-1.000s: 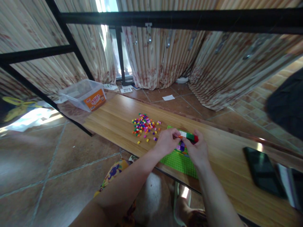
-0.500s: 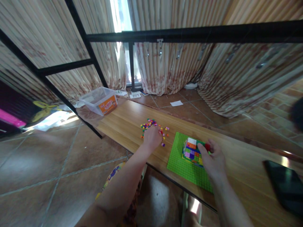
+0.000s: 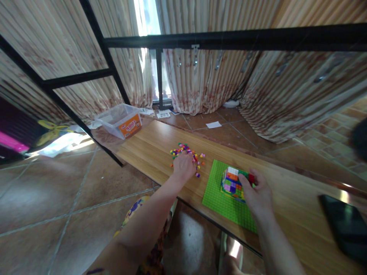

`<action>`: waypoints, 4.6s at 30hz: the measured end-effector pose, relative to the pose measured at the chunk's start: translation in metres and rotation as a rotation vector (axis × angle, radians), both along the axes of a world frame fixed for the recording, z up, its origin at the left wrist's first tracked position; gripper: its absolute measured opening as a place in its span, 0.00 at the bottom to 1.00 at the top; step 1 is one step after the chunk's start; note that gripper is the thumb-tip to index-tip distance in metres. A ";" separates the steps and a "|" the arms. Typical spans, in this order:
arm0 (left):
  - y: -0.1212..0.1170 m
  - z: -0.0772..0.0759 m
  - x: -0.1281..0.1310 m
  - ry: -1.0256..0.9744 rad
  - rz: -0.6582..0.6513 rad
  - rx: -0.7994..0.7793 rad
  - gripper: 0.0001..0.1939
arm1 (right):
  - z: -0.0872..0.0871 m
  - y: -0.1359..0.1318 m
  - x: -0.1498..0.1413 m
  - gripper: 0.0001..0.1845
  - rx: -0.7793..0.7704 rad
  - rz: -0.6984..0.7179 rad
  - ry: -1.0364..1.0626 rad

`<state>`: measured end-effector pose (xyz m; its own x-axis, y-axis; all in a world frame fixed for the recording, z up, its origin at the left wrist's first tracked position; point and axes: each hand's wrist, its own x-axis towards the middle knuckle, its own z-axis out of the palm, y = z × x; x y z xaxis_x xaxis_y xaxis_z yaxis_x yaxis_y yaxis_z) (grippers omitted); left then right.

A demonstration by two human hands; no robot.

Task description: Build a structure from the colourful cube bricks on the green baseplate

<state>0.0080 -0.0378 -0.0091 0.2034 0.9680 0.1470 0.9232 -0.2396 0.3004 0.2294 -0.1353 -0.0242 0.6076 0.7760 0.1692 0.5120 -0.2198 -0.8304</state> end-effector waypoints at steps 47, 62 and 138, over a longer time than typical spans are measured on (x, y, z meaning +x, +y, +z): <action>-0.032 0.018 0.055 -0.463 -0.528 -0.149 0.08 | 0.004 0.000 -0.005 0.33 0.037 0.017 0.012; -0.030 0.014 0.061 -0.612 -0.513 -0.219 0.04 | 0.001 0.002 -0.010 0.39 0.030 0.053 0.006; -0.003 -0.001 0.035 -0.020 -0.151 -0.005 0.13 | -0.010 0.007 0.009 0.31 0.119 -0.054 0.321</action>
